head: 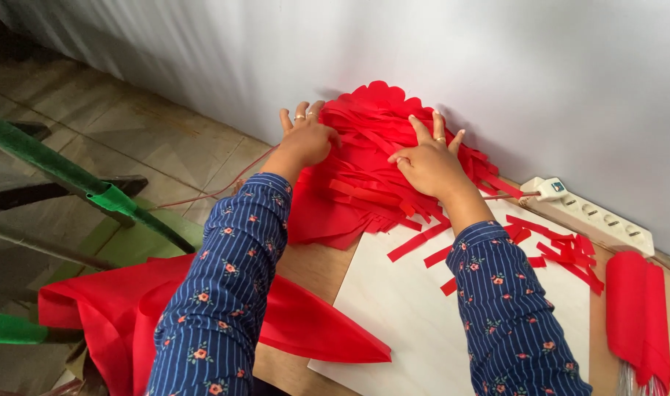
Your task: Cutting thin strips of red fabric using scissors on a wooden table.
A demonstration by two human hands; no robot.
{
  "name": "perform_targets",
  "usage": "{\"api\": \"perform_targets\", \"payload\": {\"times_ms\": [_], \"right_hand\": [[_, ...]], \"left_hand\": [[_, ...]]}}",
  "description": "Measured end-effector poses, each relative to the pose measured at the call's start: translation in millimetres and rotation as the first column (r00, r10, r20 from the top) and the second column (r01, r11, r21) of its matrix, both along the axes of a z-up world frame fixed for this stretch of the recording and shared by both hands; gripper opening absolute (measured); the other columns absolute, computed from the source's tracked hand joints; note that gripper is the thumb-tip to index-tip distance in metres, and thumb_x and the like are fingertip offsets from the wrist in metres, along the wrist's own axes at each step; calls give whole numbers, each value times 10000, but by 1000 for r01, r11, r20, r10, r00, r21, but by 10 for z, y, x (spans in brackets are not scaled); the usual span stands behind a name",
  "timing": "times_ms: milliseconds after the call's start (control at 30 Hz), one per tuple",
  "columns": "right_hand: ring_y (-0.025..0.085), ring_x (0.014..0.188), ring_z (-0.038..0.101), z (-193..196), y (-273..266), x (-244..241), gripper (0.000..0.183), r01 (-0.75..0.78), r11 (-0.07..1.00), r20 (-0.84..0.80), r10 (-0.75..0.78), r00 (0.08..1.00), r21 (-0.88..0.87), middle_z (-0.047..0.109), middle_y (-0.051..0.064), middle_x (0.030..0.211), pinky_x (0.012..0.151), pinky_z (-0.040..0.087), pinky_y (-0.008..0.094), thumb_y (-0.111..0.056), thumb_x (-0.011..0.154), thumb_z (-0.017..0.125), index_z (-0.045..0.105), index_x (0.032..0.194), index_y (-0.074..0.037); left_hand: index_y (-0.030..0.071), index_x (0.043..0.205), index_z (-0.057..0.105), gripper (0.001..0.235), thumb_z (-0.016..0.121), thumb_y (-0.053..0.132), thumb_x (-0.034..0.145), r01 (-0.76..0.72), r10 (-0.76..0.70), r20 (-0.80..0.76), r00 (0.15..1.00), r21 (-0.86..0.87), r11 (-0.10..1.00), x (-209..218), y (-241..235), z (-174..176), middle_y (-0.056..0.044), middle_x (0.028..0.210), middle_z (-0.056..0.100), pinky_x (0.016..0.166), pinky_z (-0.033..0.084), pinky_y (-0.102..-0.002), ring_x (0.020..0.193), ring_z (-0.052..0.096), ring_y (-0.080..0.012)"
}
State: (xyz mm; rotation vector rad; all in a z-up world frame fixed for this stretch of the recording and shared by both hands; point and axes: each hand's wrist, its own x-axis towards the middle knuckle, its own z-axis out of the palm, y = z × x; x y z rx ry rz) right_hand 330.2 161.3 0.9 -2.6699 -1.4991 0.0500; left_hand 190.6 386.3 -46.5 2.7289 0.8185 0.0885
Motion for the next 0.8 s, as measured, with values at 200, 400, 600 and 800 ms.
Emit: {"api": "perform_targets", "payload": {"times_ms": [200,400,600,800], "right_hand": [[422,1591,-41,-65,-50,30,360,116,990,-47,-120,992,-78,175,57,1746,1156,15,796,-403,1016,472,733,1263,-378],[433,1585,-24,124,-250,-6,361,91,996,-138,-89,986,7,193,78,1737,1162,35,784,-364,1035,459,731,1273,-352],[460,1576,37,230,-552,-53,343,24,993,-77,-15,997,113,293,100,1699,1145,77,801,-313,1027,480,746,1243,-321],[445,1572,92,565,-873,-389,371,-58,991,-91,69,993,119,342,118,1661,1165,69,763,-276,1028,447,703,1297,-272]], "left_hand": [[290,1333,695,397,547,207,974,-44,44,-1,999,-62,997,-6,-144,164,-171,1678,231,1191,13,-640,1548,110,-420],[252,1289,715,382,575,224,934,-72,71,-29,997,-36,997,183,48,-95,-168,1651,296,1183,20,-657,1529,174,-411],[226,1214,754,329,590,224,929,-85,88,-53,995,50,995,12,48,35,-155,1605,387,1166,50,-681,1483,275,-402],[293,1145,772,292,584,232,930,-88,77,120,990,84,993,-247,65,375,-161,1570,409,1127,165,-636,1449,298,-402]]}}
